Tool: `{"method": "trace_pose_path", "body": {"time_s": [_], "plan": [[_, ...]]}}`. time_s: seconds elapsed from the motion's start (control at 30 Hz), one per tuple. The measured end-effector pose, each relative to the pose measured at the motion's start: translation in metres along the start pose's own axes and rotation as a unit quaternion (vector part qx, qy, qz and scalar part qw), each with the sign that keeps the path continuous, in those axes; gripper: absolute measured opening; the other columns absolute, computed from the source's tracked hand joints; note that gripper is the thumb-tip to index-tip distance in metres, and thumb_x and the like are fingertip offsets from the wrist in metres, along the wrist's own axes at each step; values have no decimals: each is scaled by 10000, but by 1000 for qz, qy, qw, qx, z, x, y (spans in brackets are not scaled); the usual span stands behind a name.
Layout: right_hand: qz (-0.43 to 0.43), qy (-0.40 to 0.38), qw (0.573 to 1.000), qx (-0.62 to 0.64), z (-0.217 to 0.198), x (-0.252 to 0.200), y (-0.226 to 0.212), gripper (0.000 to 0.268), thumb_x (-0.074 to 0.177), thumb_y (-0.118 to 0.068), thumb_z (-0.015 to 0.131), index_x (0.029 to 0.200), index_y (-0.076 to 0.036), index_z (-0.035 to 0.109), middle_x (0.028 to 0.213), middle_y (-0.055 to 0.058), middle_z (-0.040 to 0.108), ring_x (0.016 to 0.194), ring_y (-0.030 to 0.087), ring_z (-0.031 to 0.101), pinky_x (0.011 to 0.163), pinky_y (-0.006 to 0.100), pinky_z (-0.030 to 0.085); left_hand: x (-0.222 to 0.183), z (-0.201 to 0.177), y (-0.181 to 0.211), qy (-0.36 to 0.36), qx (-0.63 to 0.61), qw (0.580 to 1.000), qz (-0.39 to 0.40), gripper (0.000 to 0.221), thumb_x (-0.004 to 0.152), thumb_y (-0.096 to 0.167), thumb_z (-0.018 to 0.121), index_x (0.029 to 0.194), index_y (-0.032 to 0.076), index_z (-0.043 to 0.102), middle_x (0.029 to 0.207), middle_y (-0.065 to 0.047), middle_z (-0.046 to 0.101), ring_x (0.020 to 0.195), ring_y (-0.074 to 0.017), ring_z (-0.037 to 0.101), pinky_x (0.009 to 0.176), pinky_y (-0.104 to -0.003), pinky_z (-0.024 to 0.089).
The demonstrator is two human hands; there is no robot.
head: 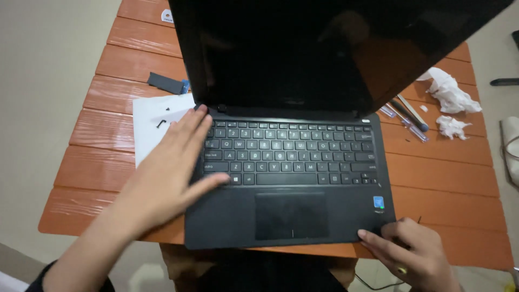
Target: Securing internal components and reassembling the laptop casing using a screwdriver.
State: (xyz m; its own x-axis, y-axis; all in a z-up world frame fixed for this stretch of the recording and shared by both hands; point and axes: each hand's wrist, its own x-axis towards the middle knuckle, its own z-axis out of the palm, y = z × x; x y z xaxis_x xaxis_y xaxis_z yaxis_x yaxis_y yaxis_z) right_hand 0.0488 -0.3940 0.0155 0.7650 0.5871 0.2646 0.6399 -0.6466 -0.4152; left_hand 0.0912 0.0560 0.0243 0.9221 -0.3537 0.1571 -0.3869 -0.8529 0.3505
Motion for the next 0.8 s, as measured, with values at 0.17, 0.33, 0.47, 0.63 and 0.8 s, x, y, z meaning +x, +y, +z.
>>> {"method": "trace_pose_path", "body": {"time_s": [0.17,0.33,0.47,0.63,0.8], "plan": [[-160,49,958,-234,-2,-7,3,297,969,-158,639,1255,-186,713,1116,114,717,622,229,561,613,379,485,-3,-10,-17,23,-142,990,4,500,1064,207,396,1522,5,408,1631,-191,356,1500,-360,341,1204,-492,285],[-248,51,901,-352,-5,-4,-7,259,973,-87,640,1204,-110,754,1067,90,766,531,116,501,534,285,437,-11,-6,-23,12,-92,996,16,562,966,-63,394,1519,35,407,1649,-180,332,1506,-381,343,1122,-508,404],[-291,56,872,-390,-5,-3,-9,281,956,-1,655,1211,-59,756,1147,99,778,507,122,417,533,282,434,-12,-5,-19,12,5,1000,6,562,964,26,478,1523,59,422,1637,-124,385,1481,-322,417,850,-532,591],[-307,66,862,-398,-3,-5,-10,259,967,-38,640,1197,-16,760,1164,151,767,502,128,426,523,288,431,-20,-1,-21,45,104,991,64,635,886,-77,538,1505,30,452,1584,-179,459,1414,-347,511,793,-521,617],[-314,108,858,-392,-5,-2,-9,209,945,-113,736,1116,-11,798,1085,154,791,474,128,377,480,278,381,-32,-4,-11,69,126,984,106,679,835,-150,569,1490,-7,462,1539,-206,495,1371,-351,553,878,-486,608]]}}
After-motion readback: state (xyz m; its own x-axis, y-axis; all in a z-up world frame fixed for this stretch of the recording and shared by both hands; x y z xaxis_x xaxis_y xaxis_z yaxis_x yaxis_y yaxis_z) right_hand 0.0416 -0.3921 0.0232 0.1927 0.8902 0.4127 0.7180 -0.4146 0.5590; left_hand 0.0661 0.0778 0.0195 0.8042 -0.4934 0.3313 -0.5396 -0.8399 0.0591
